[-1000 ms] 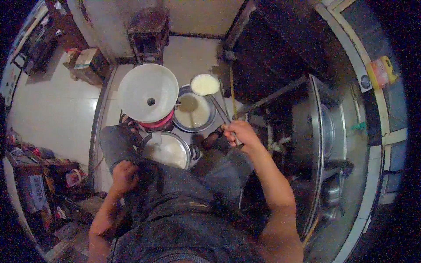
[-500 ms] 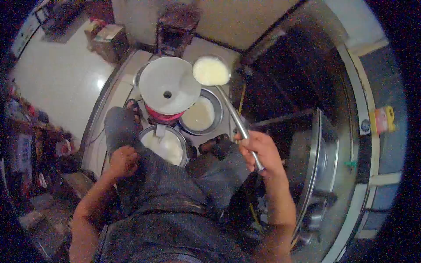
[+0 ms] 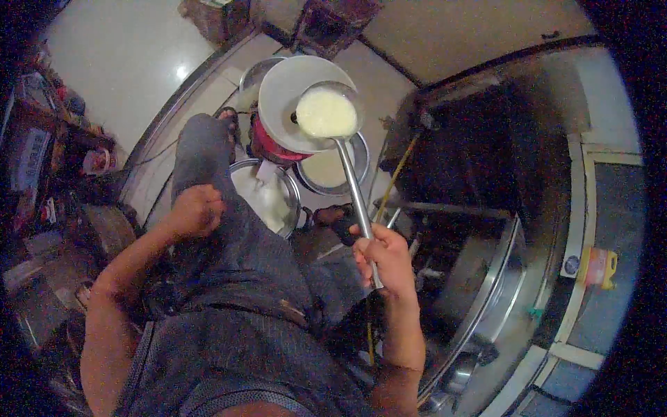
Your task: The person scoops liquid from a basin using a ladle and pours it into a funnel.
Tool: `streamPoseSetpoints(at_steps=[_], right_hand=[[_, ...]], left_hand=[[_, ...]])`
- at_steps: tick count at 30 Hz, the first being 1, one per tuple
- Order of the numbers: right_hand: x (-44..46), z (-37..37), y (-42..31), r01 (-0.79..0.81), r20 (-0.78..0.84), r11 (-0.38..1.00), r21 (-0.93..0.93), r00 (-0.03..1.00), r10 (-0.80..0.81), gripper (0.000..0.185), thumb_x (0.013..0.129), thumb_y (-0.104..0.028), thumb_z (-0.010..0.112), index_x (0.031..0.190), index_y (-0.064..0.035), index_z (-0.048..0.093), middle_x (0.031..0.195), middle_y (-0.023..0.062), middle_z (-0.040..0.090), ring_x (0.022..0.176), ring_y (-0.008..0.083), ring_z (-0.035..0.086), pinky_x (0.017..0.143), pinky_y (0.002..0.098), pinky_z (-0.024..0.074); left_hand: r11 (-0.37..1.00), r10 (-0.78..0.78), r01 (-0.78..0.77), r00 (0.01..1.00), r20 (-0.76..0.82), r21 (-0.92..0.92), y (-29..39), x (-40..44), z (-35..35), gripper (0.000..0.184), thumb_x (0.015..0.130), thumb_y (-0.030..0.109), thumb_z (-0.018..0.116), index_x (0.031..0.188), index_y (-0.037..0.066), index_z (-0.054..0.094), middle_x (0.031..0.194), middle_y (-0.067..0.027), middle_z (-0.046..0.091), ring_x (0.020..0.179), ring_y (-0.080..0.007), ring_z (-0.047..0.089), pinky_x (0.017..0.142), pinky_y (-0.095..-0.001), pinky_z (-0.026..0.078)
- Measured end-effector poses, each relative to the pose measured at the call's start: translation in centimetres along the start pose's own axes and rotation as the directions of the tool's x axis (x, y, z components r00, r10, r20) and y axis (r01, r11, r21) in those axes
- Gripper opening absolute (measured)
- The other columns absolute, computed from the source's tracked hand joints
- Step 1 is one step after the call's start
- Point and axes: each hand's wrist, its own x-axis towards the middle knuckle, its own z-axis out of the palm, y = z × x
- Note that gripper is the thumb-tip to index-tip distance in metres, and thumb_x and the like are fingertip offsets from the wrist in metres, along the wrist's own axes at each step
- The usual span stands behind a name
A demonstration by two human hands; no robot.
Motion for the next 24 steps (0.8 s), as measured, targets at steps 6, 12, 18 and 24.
streamPoseSetpoints(at_steps=[6, 12, 18, 24], right_hand=[[-0.3, 0.4, 0.4, -0.001, -0.023, 1.0, 0.018, 1.0, 0.001, 0.031, 0.084, -0.004, 0.053, 0.111, 0.0089, 0.055, 0.062, 0.0069, 0.053, 0.037, 0.0088, 0.044, 0.032, 0.0236, 0.0381], [-0.5, 0.2, 0.7, 0.012, -0.061, 0.999, -0.038, 0.998, -0.014, 0.031, 0.083, -0.003, 0.053, 0.112, 0.0088, 0.055, 0.063, 0.0076, 0.055, 0.038, 0.0089, 0.045, 0.033, 0.0238, 0.0393], [-0.4, 0.0, 1.0, 0.013, -0.076, 1.0, 0.0, 0.997, -0.013, 0.033, 0.083, -0.004, 0.053, 0.113, 0.0098, 0.054, 0.063, 0.0081, 0.055, 0.037, 0.0091, 0.045, 0.033, 0.0236, 0.0403], [-0.5, -0.2, 1.1, 0.008, -0.043, 1.0, 0.03, 0.999, -0.007, 0.031, 0.085, -0.004, 0.057, 0.114, 0.0058, 0.056, 0.064, 0.0068, 0.058, 0.04, 0.0115, 0.049, 0.035, 0.026, 0.0406]], left_hand=[[0.996, 0.075, -0.08, 0.988, -0.132, -0.033, 0.2, 0.0, -0.8, 0.012, 0.066, 0.011, 0.063, 0.071, 0.008, 0.053, 0.073, -0.0092, 0.05, 0.072, -0.0306, 0.054, 0.067, -0.041, 0.048], [0.994, 0.088, -0.097, 0.984, -0.153, -0.054, 0.2, 0.1, -0.6, 0.012, 0.066, 0.011, 0.064, 0.071, 0.008, 0.053, 0.073, -0.0093, 0.051, 0.07, -0.0309, 0.054, 0.065, -0.0419, 0.047], [0.995, 0.085, -0.091, 0.984, -0.156, -0.036, 0.4, 0.2, -0.9, 0.012, 0.065, 0.011, 0.064, 0.072, 0.008, 0.055, 0.073, -0.0095, 0.052, 0.07, -0.0307, 0.054, 0.064, -0.0416, 0.047], [0.993, 0.104, -0.109, 0.985, -0.139, -0.034, 0.1, 0.4, -1.0, 0.014, 0.064, 0.012, 0.065, 0.074, 0.008, 0.056, 0.074, -0.0093, 0.051, 0.071, -0.0297, 0.054, 0.063, -0.0415, 0.046]])
